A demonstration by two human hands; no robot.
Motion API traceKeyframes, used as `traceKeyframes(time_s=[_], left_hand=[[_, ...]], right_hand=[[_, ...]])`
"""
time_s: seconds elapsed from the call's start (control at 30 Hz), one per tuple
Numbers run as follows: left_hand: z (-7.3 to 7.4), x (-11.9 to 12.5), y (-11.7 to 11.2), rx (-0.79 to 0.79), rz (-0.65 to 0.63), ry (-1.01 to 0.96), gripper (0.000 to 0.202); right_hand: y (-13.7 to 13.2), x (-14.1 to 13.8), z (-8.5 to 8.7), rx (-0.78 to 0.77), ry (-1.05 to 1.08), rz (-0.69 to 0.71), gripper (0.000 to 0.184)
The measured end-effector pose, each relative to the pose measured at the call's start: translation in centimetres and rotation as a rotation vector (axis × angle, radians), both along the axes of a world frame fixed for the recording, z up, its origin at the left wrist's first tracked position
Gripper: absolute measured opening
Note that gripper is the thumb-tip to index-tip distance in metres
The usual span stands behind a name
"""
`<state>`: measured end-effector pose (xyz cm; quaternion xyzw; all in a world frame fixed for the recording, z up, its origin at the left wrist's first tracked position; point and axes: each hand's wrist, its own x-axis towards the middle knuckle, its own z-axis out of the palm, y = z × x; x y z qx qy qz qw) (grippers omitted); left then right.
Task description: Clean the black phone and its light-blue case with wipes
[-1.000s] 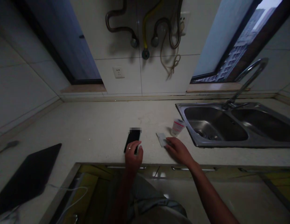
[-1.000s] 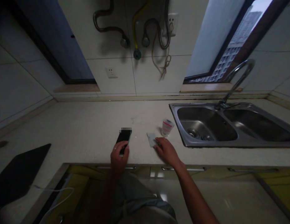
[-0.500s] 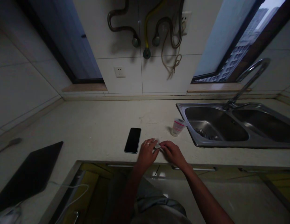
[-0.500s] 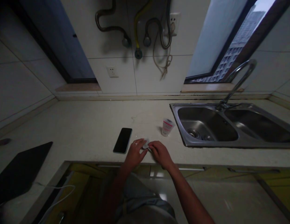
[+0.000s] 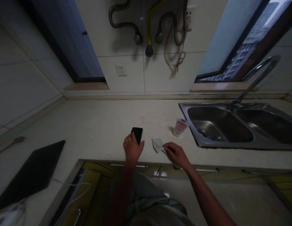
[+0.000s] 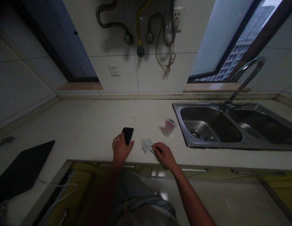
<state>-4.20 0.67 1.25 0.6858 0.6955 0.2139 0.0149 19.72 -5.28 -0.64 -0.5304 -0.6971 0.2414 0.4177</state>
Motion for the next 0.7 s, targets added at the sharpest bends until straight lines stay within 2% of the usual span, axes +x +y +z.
traceKeyframes(time_s=[0.17,0.3,0.37,0.47,0.57,0.63,0.7], left_hand=[[1.5,-0.2,1.2,-0.135,0.095,0.045,0.075],[2.2,-1.0,1.9,-0.216,0.069,-0.090,0.075],[2.2,-1.4,1.9,-0.213,0.061,-0.285,0.073],[2.2,-1.2,1.5,-0.165,0.061,-0.708,0.069],[2.2,0.1,0.6,-0.179,0.021,-1.102,0.066],[2.4,1.1,-0.1,-0.204,-0.019,-1.268,0.072],[2.5,2.0,-0.8,-0.218,-0.056,-1.380,0.071]], right_hand=[[0.0,0.1,-0.1,0.003,0.006,0.002,0.021],[-0.4,-0.2,0.7,0.078,0.025,-0.022,0.023],[-0.7,-0.8,1.6,0.126,0.033,-0.033,0.023],[-1.2,-2.8,3.1,0.119,0.113,-0.011,0.022],[-1.4,-5.3,3.9,-0.044,0.238,0.103,0.029],[-1.4,-6.7,3.7,-0.182,0.307,0.162,0.037],[-1.3,-7.5,3.4,-0.294,0.356,0.195,0.039]])
